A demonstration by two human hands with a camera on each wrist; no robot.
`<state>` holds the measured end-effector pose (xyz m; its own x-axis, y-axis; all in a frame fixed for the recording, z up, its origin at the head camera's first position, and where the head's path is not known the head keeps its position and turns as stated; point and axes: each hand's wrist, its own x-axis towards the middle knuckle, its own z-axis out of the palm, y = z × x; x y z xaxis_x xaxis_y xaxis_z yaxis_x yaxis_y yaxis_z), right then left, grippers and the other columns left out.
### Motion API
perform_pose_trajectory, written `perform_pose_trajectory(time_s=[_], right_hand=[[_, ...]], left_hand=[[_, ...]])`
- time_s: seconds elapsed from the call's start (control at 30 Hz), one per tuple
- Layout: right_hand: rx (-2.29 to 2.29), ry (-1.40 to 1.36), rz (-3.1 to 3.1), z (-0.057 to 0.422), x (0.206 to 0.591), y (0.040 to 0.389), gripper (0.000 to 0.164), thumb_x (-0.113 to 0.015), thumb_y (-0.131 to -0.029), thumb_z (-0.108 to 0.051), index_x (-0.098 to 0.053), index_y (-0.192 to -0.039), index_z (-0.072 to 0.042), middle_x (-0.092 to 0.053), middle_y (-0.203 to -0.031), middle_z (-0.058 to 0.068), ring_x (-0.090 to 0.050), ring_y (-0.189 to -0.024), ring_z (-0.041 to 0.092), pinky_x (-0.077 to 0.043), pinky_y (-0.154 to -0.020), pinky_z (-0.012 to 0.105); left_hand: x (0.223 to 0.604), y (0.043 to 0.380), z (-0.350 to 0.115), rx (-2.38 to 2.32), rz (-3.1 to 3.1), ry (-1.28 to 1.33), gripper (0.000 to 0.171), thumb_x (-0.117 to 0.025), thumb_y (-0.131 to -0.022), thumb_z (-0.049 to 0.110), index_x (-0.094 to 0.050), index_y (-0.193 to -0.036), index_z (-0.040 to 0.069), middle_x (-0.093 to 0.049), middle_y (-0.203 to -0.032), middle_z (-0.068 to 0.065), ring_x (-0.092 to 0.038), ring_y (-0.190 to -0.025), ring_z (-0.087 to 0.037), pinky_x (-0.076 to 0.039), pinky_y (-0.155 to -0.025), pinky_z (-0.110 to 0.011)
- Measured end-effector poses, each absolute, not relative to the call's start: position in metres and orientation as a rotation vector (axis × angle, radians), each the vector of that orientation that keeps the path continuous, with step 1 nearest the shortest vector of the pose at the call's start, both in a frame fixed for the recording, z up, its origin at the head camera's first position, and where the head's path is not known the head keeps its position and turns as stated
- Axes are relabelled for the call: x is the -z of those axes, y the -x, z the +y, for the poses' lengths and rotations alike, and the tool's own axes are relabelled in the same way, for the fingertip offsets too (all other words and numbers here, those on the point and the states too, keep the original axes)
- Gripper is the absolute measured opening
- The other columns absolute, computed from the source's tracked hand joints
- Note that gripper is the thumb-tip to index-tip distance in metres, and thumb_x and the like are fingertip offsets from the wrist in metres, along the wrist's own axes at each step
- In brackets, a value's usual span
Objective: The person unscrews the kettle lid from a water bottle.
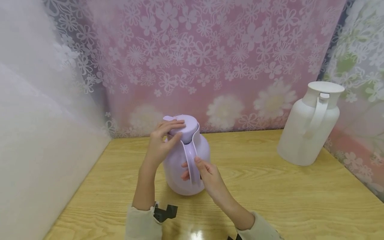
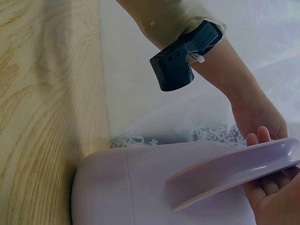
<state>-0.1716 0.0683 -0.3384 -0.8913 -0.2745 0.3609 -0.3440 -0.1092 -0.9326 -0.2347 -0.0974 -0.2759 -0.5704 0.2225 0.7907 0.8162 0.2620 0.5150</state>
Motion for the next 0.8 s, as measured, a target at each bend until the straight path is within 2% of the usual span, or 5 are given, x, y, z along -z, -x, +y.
perform_pose_trajectory(time_s=[0.13, 0.27, 0.5, 0.63, 0.8], right_hand=[[-2.186, -0.718, -2.066, 0.069, 0.337, 0.172, 0.051, -0.03, -0.102, -0.032, -0.065, -0.102, 0.004, -0.067, -0.078, 0.016, -0.065, -0.077, 0.027, -0.049, -0.077, 0.035], [-2.196, -0.718, -2.059, 0.07, 0.337, 0.173, 0.051, -0.03, -0.102, -0.032, -0.065, -0.102, 0.005, -0.067, -0.078, 0.016, -0.065, -0.077, 0.027, -0.049, -0.077, 0.035], [-2.191, -0.72, -2.066, 0.069, 0.338, 0.173, 0.051, -0.03, -0.101, -0.034, -0.064, -0.103, 0.005, -0.066, -0.078, 0.016, -0.065, -0.077, 0.027, -0.049, -0.077, 0.035], [-2.191, -0.714, -2.072, 0.069, 0.338, 0.172, 0.051, -0.031, -0.101, -0.034, -0.065, -0.103, 0.004, -0.067, -0.078, 0.016, -0.065, -0.077, 0.027, -0.048, -0.078, 0.034], [-2.189, -0.738, -2.067, 0.069, 0.338, 0.172, 0.05, -0.03, -0.102, -0.031, -0.064, -0.102, 0.005, -0.066, -0.079, 0.016, -0.065, -0.078, 0.027, -0.049, -0.077, 0.036]], left_hand=[[0.279, 0.242, -0.095, 1.225, -1.958, 0.899, 0.021, -0.071, -0.079, 0.005, -0.07, -0.1, 0.003, -0.064, -0.109, -0.004, -0.047, -0.11, -0.019, -0.038, -0.092, -0.033], [0.275, 0.242, -0.09, 1.093, -1.982, 0.845, 0.02, -0.075, -0.077, 0.013, -0.072, -0.096, 0.007, -0.065, -0.105, 0.0, -0.048, -0.101, -0.015, -0.042, -0.081, -0.029], [0.266, 0.243, -0.083, 0.939, -2.077, 0.74, 0.024, -0.08, -0.071, 0.023, -0.073, -0.091, 0.013, -0.063, -0.091, 0.004, -0.043, -0.084, -0.016, -0.038, -0.072, -0.031], [0.262, 0.244, -0.087, 0.931, -2.125, 0.784, 0.023, -0.078, -0.074, 0.025, -0.072, -0.092, 0.013, -0.061, -0.091, 0.005, -0.044, -0.088, -0.015, -0.039, -0.075, -0.031], [0.264, 0.247, -0.107, 1.057, -2.062, 0.925, 0.018, -0.072, -0.08, 0.01, -0.069, -0.097, 0.007, -0.061, -0.103, 0.0, -0.049, -0.103, -0.016, -0.043, -0.083, -0.033]])
